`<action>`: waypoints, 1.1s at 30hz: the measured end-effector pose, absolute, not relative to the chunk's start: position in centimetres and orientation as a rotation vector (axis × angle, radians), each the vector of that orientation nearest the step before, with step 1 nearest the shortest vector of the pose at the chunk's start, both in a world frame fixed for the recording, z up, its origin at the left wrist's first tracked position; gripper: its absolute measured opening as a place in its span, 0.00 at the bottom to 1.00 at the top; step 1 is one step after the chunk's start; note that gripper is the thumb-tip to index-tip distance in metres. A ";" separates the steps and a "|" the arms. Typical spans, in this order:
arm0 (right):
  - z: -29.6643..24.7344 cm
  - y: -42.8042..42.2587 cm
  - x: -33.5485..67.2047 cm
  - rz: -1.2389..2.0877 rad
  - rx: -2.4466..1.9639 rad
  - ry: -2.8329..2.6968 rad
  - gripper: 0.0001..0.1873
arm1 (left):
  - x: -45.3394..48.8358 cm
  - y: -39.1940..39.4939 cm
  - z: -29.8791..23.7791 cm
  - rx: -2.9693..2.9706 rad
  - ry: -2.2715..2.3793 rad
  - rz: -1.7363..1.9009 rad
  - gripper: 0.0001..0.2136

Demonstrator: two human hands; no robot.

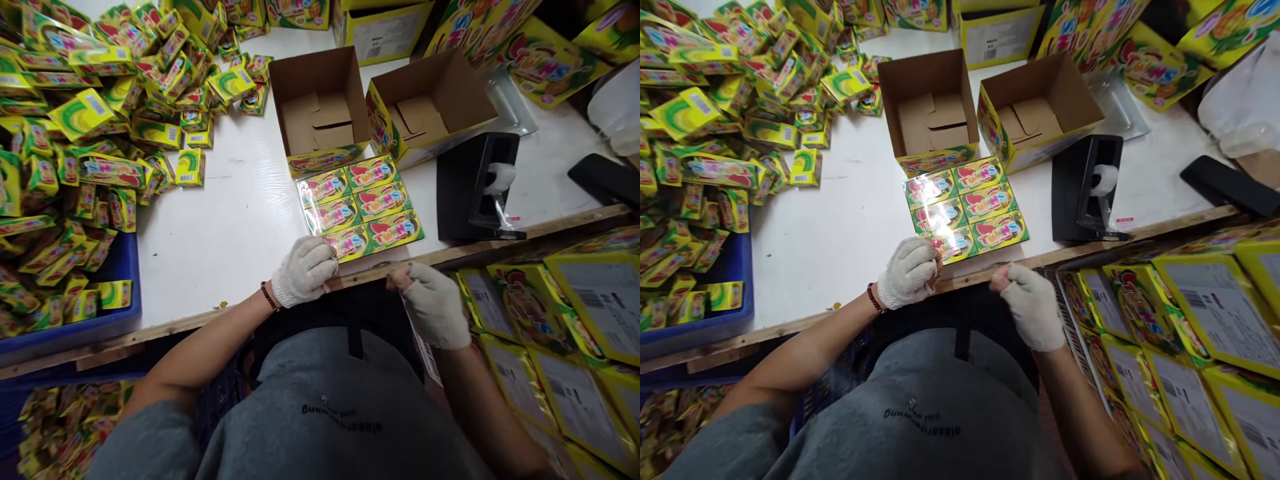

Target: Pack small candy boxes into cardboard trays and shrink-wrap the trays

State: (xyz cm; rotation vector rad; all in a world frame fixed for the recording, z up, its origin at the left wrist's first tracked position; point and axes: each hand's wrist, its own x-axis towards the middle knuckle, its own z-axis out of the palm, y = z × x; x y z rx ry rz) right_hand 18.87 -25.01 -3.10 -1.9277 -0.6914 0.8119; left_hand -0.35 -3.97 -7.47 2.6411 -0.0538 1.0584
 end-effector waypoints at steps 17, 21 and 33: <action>-4.6 -20.7 17.0 1.125 -1.855 -0.722 0.24 | 1.9 -6.0 -6.0 2.888 0.252 0.866 0.15; -5.5 -21.3 17.6 1.407 -1.569 -0.536 0.26 | 2.7 -6.7 -7.4 2.864 0.284 0.979 0.10; -9.8 -20.4 23.5 0.914 -1.581 -0.709 0.29 | 2.7 4.3 -5.9 2.415 0.673 0.943 0.22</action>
